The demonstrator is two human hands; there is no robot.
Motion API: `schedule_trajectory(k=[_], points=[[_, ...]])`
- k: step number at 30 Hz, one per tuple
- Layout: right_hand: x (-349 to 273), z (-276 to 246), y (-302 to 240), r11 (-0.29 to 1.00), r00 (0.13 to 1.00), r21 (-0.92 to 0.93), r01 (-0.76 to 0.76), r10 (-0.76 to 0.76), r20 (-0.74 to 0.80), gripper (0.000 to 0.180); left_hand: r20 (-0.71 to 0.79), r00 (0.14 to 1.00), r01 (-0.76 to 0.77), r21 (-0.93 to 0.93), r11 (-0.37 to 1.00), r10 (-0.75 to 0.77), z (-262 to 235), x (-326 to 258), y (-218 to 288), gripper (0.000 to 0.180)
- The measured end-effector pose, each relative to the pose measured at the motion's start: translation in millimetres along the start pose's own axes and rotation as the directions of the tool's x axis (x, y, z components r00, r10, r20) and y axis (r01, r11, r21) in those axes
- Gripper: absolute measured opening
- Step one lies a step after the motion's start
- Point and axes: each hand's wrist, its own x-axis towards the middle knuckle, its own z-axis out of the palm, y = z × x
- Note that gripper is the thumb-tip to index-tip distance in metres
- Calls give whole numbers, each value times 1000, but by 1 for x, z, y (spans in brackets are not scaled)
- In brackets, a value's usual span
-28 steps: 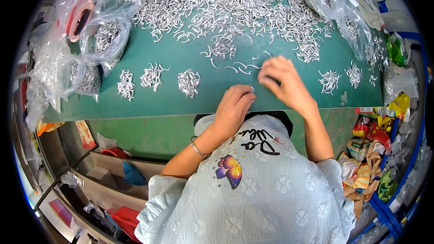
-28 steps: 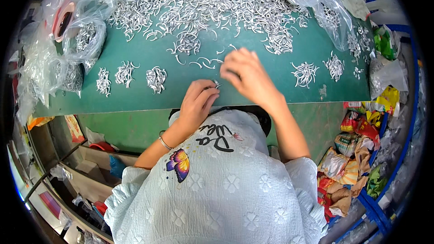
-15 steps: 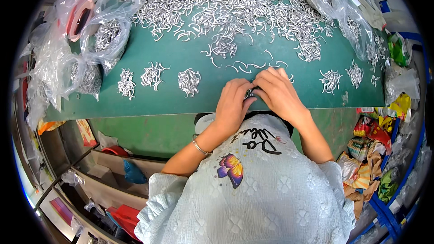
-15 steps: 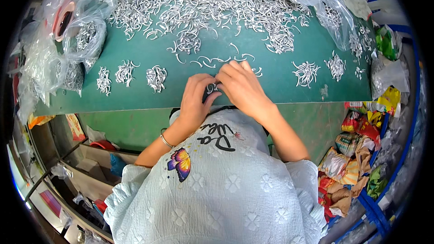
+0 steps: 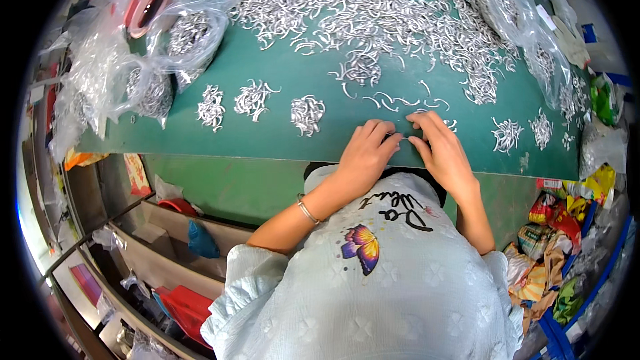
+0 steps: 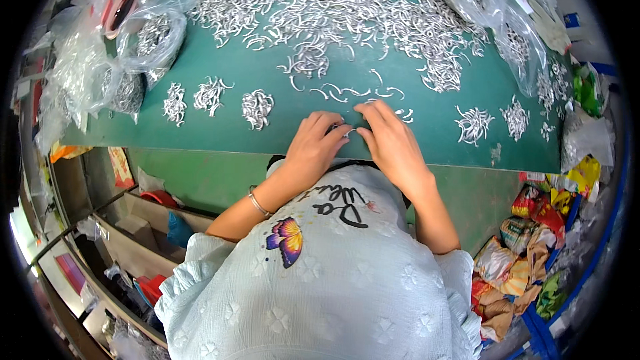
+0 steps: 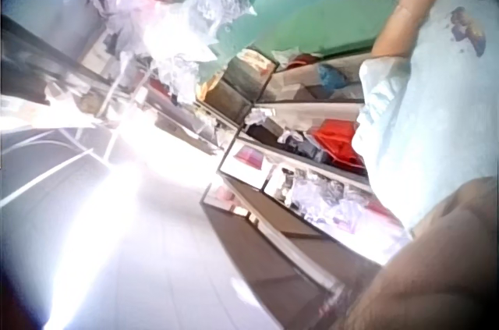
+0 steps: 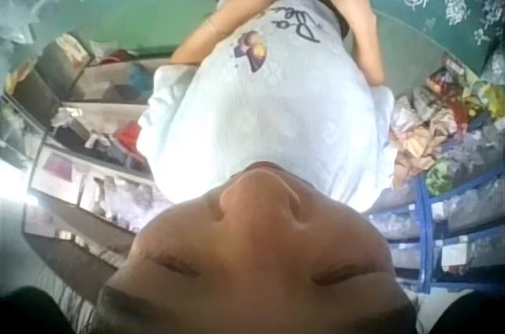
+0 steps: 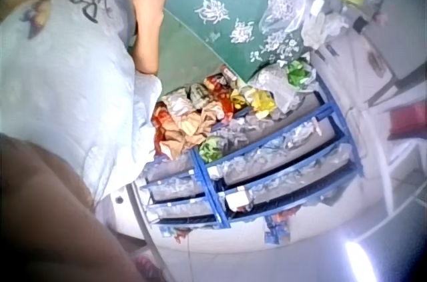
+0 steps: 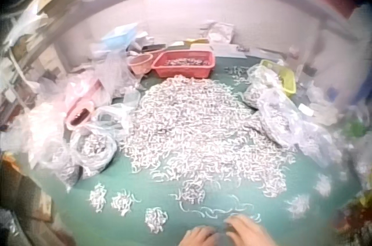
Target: The person picks up small curved metal parts from a large pile on a green table and sorts them into smaller groups by hand.
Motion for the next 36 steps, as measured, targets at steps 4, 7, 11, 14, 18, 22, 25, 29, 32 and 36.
schedule_trajectory(k=[4, 7, 11, 14, 18, 22, 25, 29, 32, 36], points=[[-2, 6, 0, 1000, 998, -6, 27, -27, 51, 39, -101, 995, -2, 26, 1000, 5, -10, 5, 9, 43], [2, 14, -1, 994, 995, -43, 102, -102, -2, 44, -213, 970, 109, -34, 993, -113, -10, -6, 6, 46], [2, 22, -6, 994, 997, -83, 69, -67, 23, 48, -269, 928, 240, -101, 965, -259, -23, -26, 8, 38], [4, 35, -7, 991, 992, -73, 112, -108, 65, 43, -303, 907, 260, -138, 956, -291, -29, -36, 9, 31], [24, 62, -22, 986, 985, -5, 167, -167, 48, 37, -456, 849, 257, -86, 963, -268, -36, -42, 8, 28], [53, 82, -33, 946, 955, 138, 295, -296, -12, 34, -523, 830, 253, 47, 966, -191, -44, -42, 5, 34], [61, 68, -33, 925, 964, 273, 264, -258, -61, 33, -411, 888, 286, 146, 947, -205, -48, -36, 1, 34], [90, 48, -14, 909, 872, -117, 401, -417, -255, 33, -214, 950, 287, 314, 905, -227, -47, -22, -8, 30], [103, 46, -15, 844, 849, -287, 452, -506, -152, 30, -217, 950, 288, 321, 902, -227, -41, -18, -20, 25], [99, 34, 11, 866, 880, -210, 454, -473, -45, 23, -247, 943, 295, 318, 901, -222, -47, -23, -30, 24]])
